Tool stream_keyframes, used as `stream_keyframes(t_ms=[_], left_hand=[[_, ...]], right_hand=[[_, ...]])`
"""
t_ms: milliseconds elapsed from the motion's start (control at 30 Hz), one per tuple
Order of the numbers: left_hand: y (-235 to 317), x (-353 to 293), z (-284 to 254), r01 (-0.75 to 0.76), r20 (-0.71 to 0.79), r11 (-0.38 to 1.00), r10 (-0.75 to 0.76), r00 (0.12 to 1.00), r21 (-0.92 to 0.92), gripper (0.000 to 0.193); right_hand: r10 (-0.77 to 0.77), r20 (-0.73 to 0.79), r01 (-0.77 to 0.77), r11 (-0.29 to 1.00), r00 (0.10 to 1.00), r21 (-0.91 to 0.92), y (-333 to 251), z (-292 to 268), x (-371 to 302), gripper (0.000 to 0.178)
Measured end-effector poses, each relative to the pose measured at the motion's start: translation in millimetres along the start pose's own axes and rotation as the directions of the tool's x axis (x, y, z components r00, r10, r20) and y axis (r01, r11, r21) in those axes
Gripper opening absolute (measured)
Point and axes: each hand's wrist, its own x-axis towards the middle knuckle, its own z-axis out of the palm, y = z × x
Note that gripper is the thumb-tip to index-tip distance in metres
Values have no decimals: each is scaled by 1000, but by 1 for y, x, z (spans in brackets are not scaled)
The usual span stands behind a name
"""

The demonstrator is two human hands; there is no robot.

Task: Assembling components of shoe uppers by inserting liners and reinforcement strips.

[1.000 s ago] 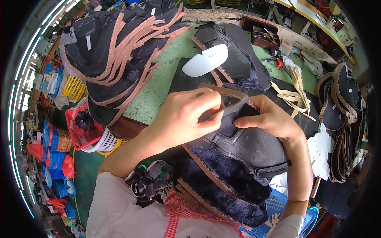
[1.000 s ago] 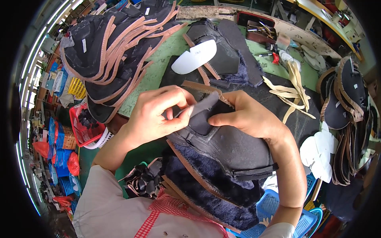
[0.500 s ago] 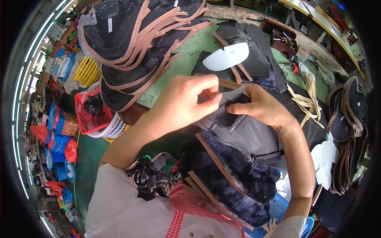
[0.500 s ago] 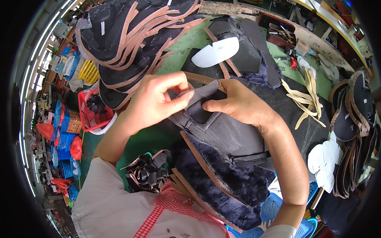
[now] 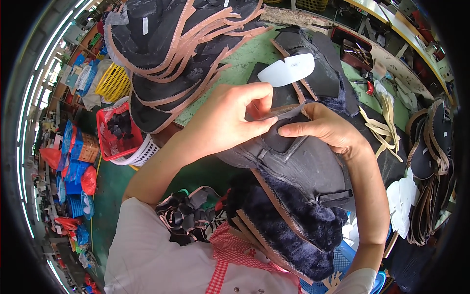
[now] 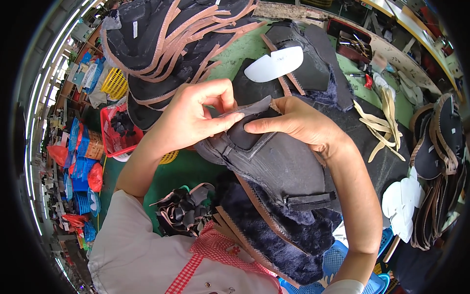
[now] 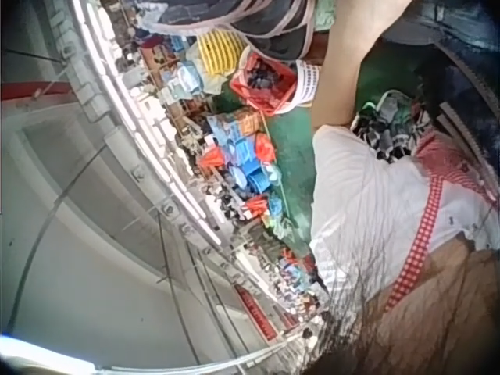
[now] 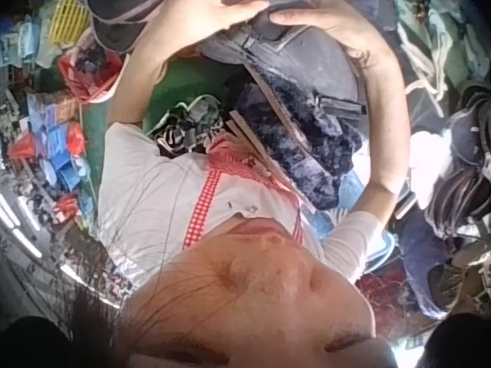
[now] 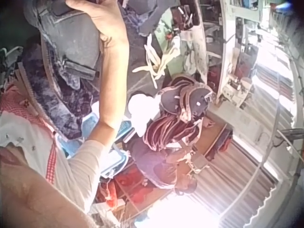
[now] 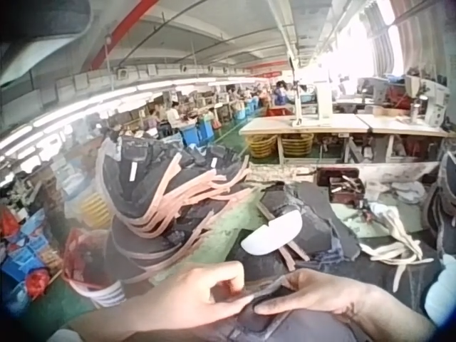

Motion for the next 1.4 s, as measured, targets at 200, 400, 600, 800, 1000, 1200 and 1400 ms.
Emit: stream_keyframes(t_ms=[200, 400, 600, 800, 1000, 1200, 1400], left_hand=[[10, -12, -2, -37, -87, 980, 54, 995, 194, 18], [-41, -27, 9, 28, -66, 912, -1, 998, 409, 22], [-81, -84, -15, 102, -319, 990, -66, 946, 99, 26], [-149, -191, -3, 391, -60, 867, -428, 902, -309, 44], [-302, -291, 102, 661, 370, 733, -577, 729, -161, 29], [-411, -289, 162, 843, 535, 360, -655, 534, -400, 36], [-515, -280, 195, 571, 377, -129, -861, 341, -811, 39]], right_hand=[[-31, 48, 39, 980, 998, -197, 2, -8, 21, 44], [-208, -148, 52, 728, 967, -684, 26, -13, 44, 44], [-386, -184, 111, 627, 904, -771, 31, -35, 51, 38], [-655, -208, -1, 303, 727, -953, 17, -67, 51, 54], [-783, -104, 236, 307, 614, -922, -5, 21, 25, 43], [-590, 279, 398, 80, 758, -914, 28, 146, 20, 31], [-460, 238, 389, 268, 855, -881, 17, 170, 89, 33]])
